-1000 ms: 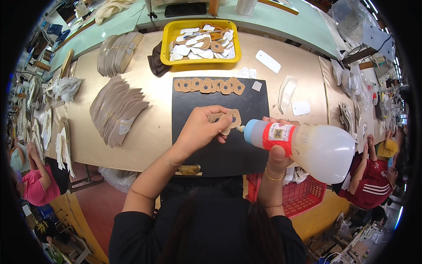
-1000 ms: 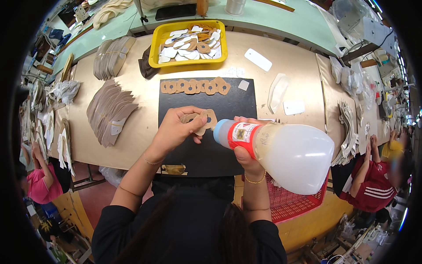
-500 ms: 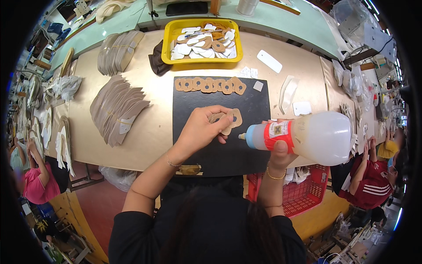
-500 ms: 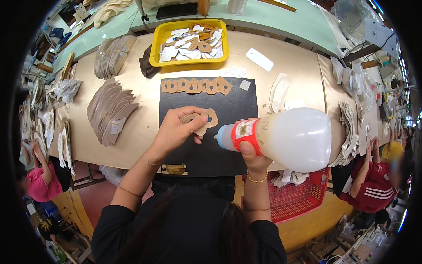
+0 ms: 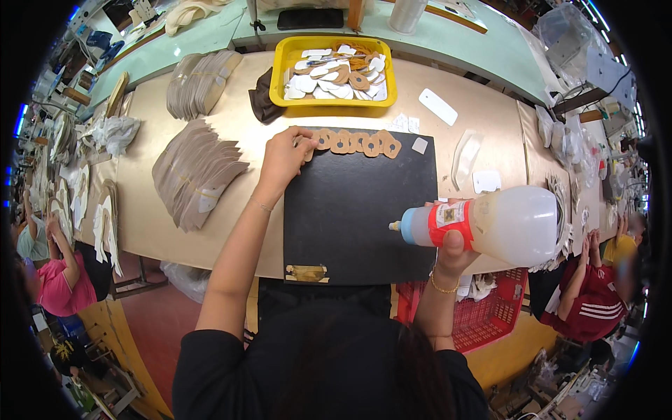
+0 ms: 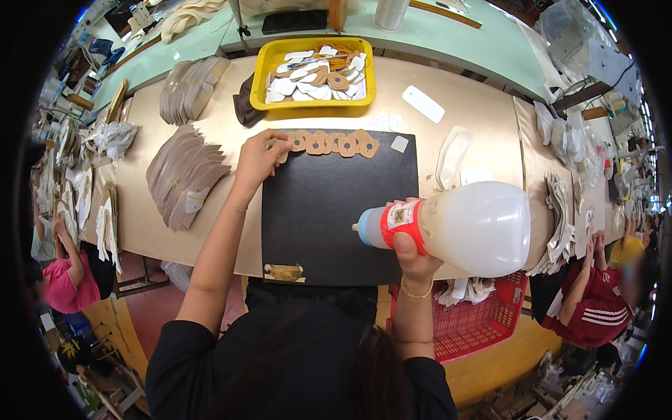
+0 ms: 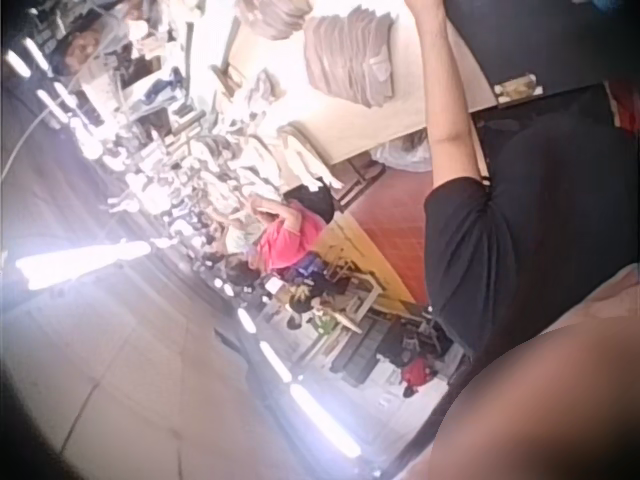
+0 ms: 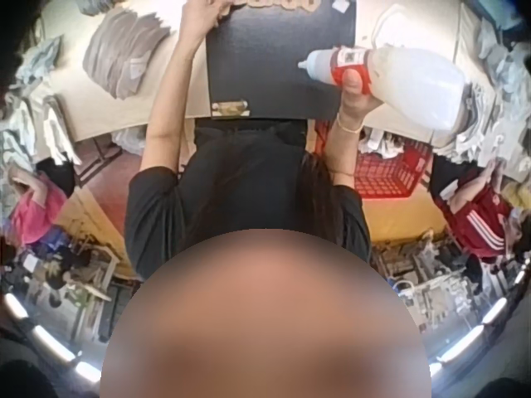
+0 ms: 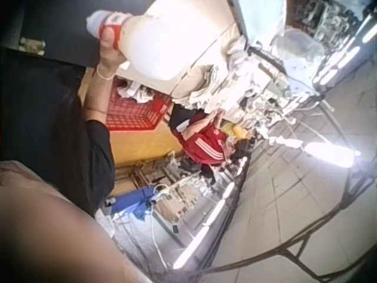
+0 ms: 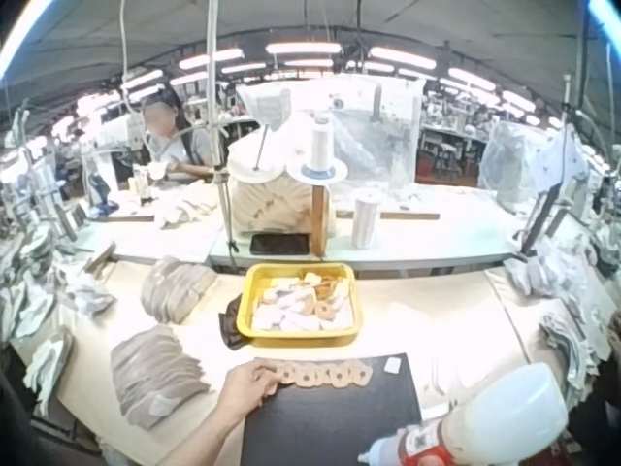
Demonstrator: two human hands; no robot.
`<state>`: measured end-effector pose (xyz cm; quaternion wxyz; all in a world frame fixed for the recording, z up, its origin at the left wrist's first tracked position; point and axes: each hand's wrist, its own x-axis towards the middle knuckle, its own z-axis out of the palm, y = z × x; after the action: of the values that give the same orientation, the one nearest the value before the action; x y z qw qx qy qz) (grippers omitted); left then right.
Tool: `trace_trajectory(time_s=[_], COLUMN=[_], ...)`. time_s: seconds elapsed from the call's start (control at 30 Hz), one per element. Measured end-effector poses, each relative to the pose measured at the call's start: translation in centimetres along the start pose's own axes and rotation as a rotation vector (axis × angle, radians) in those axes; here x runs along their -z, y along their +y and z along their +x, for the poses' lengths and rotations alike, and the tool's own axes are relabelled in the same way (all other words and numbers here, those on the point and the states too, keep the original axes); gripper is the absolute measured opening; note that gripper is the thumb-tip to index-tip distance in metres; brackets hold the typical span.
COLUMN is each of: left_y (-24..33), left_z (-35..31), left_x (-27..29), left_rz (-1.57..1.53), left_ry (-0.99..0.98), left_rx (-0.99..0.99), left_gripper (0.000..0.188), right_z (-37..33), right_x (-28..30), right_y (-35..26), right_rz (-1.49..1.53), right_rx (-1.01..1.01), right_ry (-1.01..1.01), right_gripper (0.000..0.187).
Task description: The person applies glue from a squeeze bottle to small brown fabric pieces arranged on a black mat, then places a white fabric piece on top and presses it down. The person also uses a pen-like tool to trace or mark the white fabric piece.
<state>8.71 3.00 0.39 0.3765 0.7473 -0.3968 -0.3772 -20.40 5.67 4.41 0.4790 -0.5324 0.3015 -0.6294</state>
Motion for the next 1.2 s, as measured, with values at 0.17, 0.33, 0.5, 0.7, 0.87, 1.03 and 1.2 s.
trace_trajectory(time_s=[0.17,0.33,0.5,0.7,0.87,1.03,1.2], left_y=[-0.2,0.7,2.2,3.5,5.2,6.3,6.6], left_z=[-1.5,-3.8,-4.9,-6.9,-8.3,-9.1,-9.4], left_x=[0.4,0.3,-1.0,-2.8,-3.5,-3.7,-3.6], left_rz=[-0.476,-0.46,-0.803,-0.823,-0.666,-0.626,-0.58], left_ry=[-0.04,-0.249,-0.437,-0.557,-0.527,-0.509,-0.49], left_rx=[0.05,0.075,0.203,0.168,0.16,0.072,0.056], left_gripper=[0.028,0.03,0.036,0.038,0.026,0.026,0.025], right_z=[0.3,0.9,1.0,0.9,1.6,1.5,1.2], right_x=[-0.2,-0.9,-1.2,-1.1,-1.5,-2.0,-2.0], right_y=[-0.5,-0.4,-0.7,-1.0,-0.6,-0.6,-0.5], right_rz=[0.0,0.059,0.08,0.092,0.013,-0.103,-0.141], right_rx=[-0.027,-0.007,-0.007,0.002,0.066,0.083,0.071], right_ry=[0.027,-0.005,-0.013,0.028,0.03,-0.004,-0.04], right_gripper=[0.075,0.074,0.074,0.072,0.077,0.079,0.08])
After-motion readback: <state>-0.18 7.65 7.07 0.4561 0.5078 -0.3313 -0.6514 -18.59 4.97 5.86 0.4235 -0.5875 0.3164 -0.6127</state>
